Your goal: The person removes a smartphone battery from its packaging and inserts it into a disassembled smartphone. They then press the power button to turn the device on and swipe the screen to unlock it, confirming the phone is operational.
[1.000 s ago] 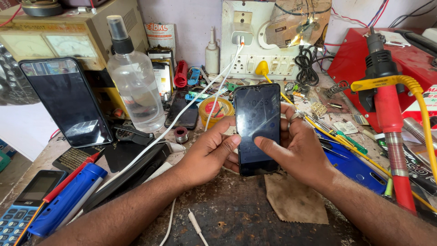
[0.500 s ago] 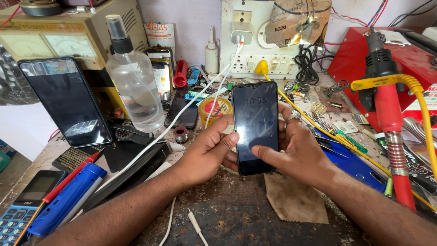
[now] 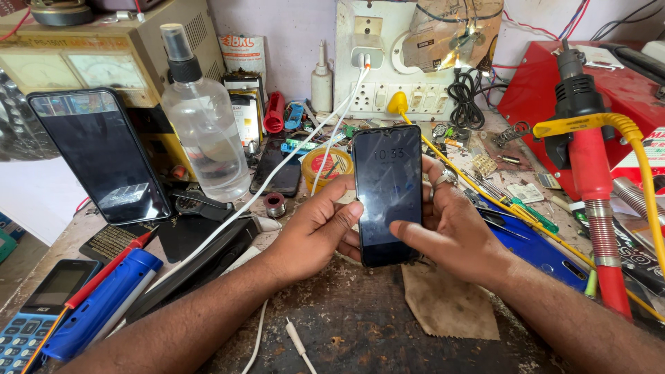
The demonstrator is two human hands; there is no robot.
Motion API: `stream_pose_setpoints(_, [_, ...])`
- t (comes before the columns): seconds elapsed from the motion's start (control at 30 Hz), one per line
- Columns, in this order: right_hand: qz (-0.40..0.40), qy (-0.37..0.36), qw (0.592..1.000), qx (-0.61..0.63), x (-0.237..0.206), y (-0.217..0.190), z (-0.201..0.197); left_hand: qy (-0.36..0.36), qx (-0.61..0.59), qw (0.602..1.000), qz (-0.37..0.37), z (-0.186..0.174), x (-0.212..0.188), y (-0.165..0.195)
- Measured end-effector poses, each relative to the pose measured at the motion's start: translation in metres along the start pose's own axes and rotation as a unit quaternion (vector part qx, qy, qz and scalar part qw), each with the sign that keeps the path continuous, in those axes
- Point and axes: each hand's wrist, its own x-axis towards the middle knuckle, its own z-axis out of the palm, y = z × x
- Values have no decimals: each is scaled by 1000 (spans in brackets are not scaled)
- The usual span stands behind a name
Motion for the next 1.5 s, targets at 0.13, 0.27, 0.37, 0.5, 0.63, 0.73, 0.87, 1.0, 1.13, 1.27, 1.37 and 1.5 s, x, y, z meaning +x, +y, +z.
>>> stream_pose_setpoints(0.13, [14,14,996,-85,0,-3,3,-1,-5,1000,4,1,0,1])
stream_pose_setpoints(0.27, [-4,14,990,-139,1,-5,8,-25,-25,999,4,2,0,2])
stream_pose_setpoints(0.37, [8,20,989,-148,2,-6,10,-22,-27,999,12,2,0,1])
stream_pose_setpoints(0.5, [22,22,993,-115,3,-5,10,-15,-22,1000,11,1,1,-2])
stream_pose_setpoints(0.63, [26,19,995,-90,3,-1,6,-9,-16,1000,13,0,2,-5])
stream_pose_setpoints(0.73, [27,22,995,-94,2,2,3,-7,-13,1000,14,-1,2,-6])
stream_pose_setpoints(0.87, [27,13,997,-75,2,7,1,-5,-19,1000,9,0,2,-5])
stream_pose_setpoints(1.0, [32,10,996,-77,1,10,-1,-3,-20,1000,1,0,1,-3])
stream_pose_setpoints(1.13, [15,-10,998,-56,2,8,-2,-5,-11,1000,-2,-1,0,-1])
stream_pose_setpoints(1.27, [32,-18,998,-52,1,2,-2,3,2,1000,-2,-1,0,-2])
stream_pose_setpoints(1.37, [53,-22,997,-49,0,-2,-3,-1,0,1000,3,-1,0,-2])
stream_pose_setpoints(1.5, [52,-33,998,-34,0,-3,-5,-12,-19,1000,1,-2,1,-2])
